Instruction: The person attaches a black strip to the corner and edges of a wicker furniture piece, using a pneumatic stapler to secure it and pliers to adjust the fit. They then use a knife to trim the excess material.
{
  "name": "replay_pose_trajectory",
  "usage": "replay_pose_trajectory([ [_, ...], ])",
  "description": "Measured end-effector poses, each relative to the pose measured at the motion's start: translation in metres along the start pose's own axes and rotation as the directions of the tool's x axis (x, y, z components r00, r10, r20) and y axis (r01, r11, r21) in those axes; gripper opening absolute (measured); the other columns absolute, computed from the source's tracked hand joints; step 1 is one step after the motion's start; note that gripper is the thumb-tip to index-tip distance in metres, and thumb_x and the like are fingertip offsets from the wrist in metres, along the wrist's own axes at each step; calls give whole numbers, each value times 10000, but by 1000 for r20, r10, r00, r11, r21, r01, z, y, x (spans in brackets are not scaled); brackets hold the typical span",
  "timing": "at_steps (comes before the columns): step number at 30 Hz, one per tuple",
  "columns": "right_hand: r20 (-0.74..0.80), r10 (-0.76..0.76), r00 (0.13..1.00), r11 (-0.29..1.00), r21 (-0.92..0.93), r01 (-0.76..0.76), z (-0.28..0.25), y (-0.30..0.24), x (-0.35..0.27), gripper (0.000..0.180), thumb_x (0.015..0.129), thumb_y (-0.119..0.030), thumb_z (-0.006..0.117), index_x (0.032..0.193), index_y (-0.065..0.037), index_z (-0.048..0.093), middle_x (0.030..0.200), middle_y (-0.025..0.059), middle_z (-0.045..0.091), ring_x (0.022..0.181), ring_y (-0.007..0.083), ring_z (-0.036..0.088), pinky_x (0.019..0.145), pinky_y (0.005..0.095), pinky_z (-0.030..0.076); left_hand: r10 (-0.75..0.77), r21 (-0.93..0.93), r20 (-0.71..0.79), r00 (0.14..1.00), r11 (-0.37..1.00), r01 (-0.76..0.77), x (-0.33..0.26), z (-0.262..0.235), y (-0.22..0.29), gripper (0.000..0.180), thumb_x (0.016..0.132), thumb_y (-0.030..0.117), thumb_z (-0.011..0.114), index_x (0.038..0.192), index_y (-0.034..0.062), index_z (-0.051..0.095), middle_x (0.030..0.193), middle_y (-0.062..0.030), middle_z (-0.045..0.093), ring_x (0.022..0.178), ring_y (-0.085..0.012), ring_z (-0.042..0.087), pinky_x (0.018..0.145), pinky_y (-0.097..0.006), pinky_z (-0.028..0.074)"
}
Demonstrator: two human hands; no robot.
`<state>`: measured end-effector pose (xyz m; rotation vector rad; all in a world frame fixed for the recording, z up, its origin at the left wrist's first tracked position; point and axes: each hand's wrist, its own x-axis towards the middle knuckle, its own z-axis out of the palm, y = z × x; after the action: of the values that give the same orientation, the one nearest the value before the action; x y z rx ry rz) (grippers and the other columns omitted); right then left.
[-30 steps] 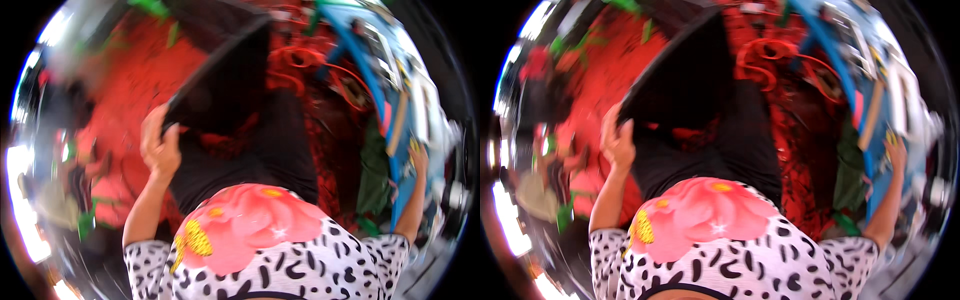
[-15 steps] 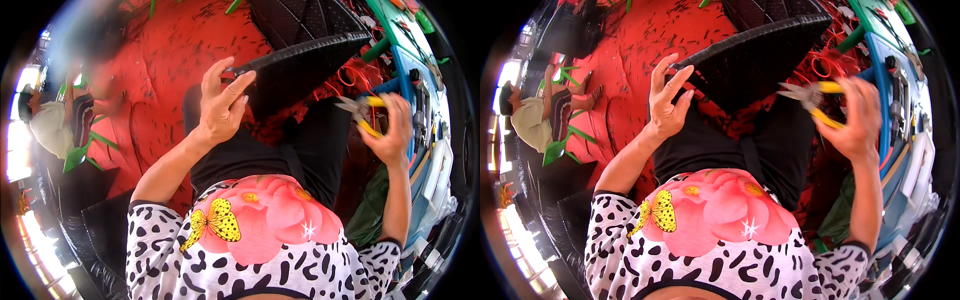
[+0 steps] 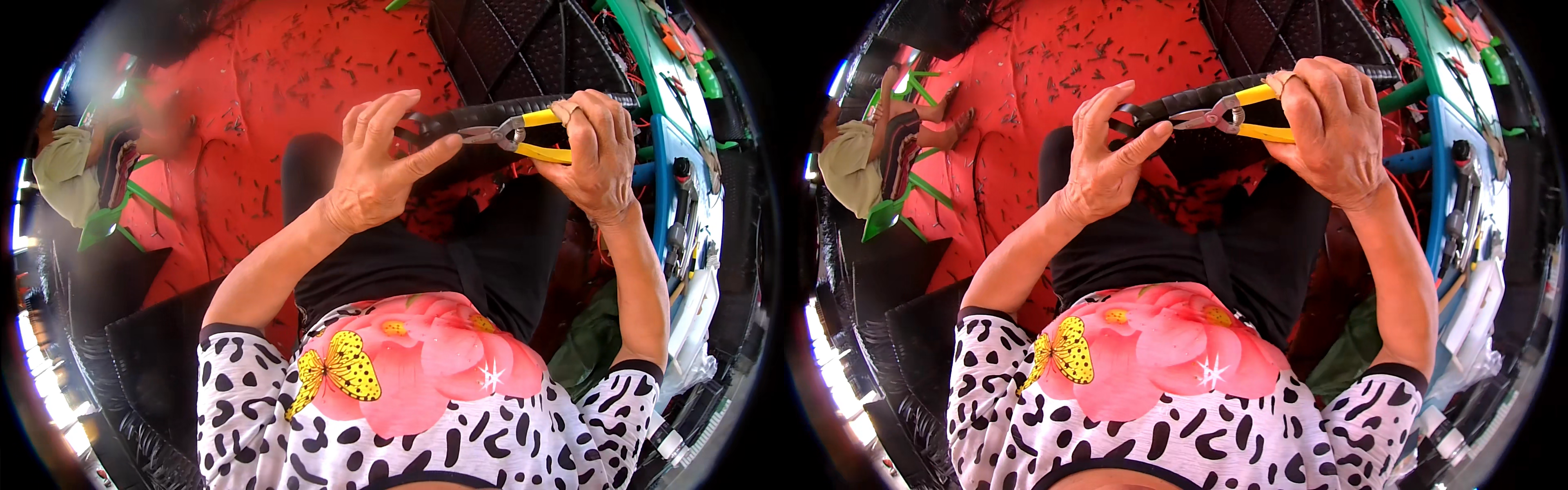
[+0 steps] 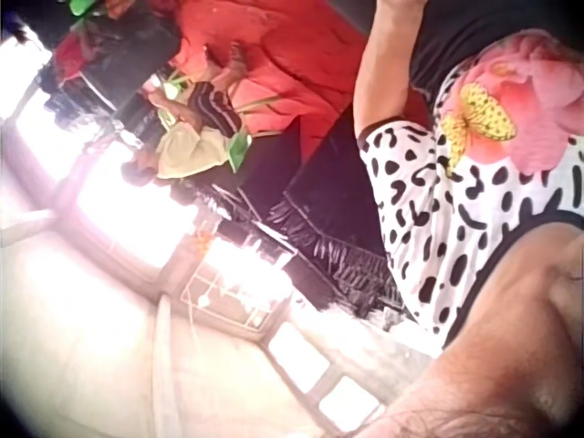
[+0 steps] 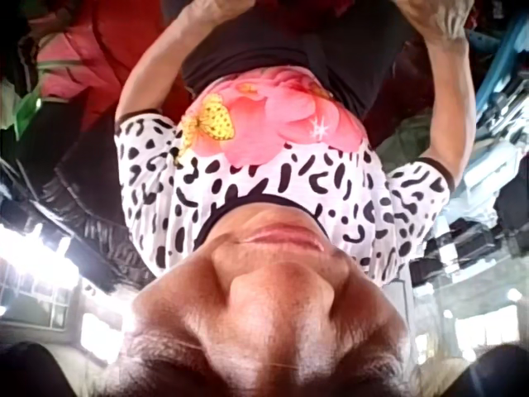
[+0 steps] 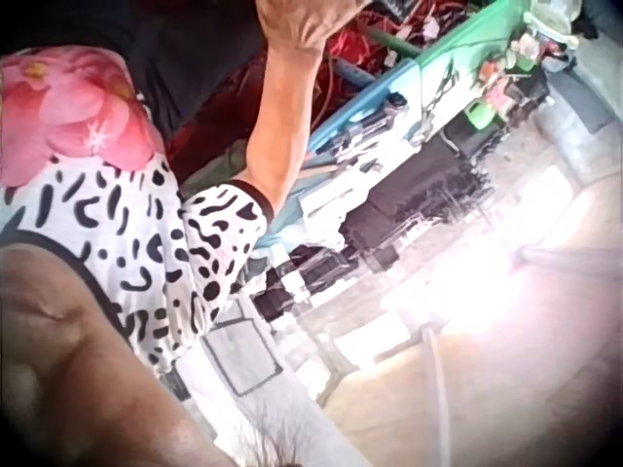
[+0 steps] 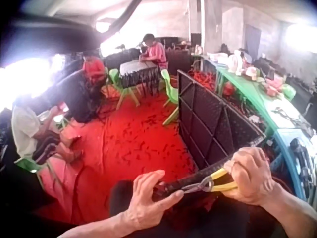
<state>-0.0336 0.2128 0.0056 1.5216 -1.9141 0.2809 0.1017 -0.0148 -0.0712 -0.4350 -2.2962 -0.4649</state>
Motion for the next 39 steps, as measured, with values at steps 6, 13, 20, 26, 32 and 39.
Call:
replay_pose_trajectory([
  [6, -28, -20, 999, 1000, -15, 20, 7, -2, 6, 589, 462, -103, 758, 998, -59, 518, 968, 79, 495, 884, 264, 527, 752, 367, 423, -4, -3, -8, 1000, 1000, 4, -2, 3, -1, 636, 603, -69, 588, 1161, 236, 579, 1260, -195, 394, 1088, -343, 438, 891, -427, 348],
  [13, -61, -57, 997, 998, -29, 55, 16, -4, 6, 531, 484, -75, 739, 962, -44, 511, 931, 98, 501, 827, 280, 538, 698, 364, 442, -74, -120, 5, 997, 990, 74, -6, 9, 4, 673, 611, -78, 613, 1207, 223, 534, 1280, -208, 364, 1091, -354, 427, 891, -438, 347],
  [20, -30, -32, 999, 994, 101, 35, 19, 1, -4, 497, 497, -36, 731, 937, -26, 499, 861, 112, 517, 767, 281, 537, 652, 365, 467, -30, -124, 37, 999, 992, 35, -3, 2, 7, 616, 611, -87, 623, 1172, 155, 545, 1270, -217, 370, 1084, -359, 438, 895, -415, 360],
  [26, 2, 436, 900, 899, 47, -436, -5, 6, -61, 562, 540, -91, 771, 1026, -5, 503, 941, 148, 543, 861, 332, 536, 753, 390, 454, -509, -604, -102, 855, 714, 353, -10, -13, 9, 681, 667, 18, 658, 1271, -16, 347, 1218, -152, 455, 1116, -273, 460, 891, -379, 387],
  [32, 94, 763, 639, 646, -97, -757, -53, 0, -175, 559, 613, -103, 732, 1108, -8, 489, 1016, 177, 531, 963, 347, 521, 838, 382, 427, -458, -635, 211, 863, 607, 478, 4, -14, 8, 514, 716, 198, 711, 1149, 12, 507, 1131, -126, 526, 1071, -244, 501, 910, -344, 387],
  [39, 125, 856, 502, 516, -151, -843, -90, -39, -242, 561, 645, -114, 713, 1135, 8, 470, 1036, 175, 516, 986, 341, 511, 863, 381, 416, -375, -558, 40, 926, 760, 332, 28, -11, 16, 200, 763, 52, 648, 957, 16, 619, 1053, -125, 545, 917, -250, 561, 769, -310, 470],
])
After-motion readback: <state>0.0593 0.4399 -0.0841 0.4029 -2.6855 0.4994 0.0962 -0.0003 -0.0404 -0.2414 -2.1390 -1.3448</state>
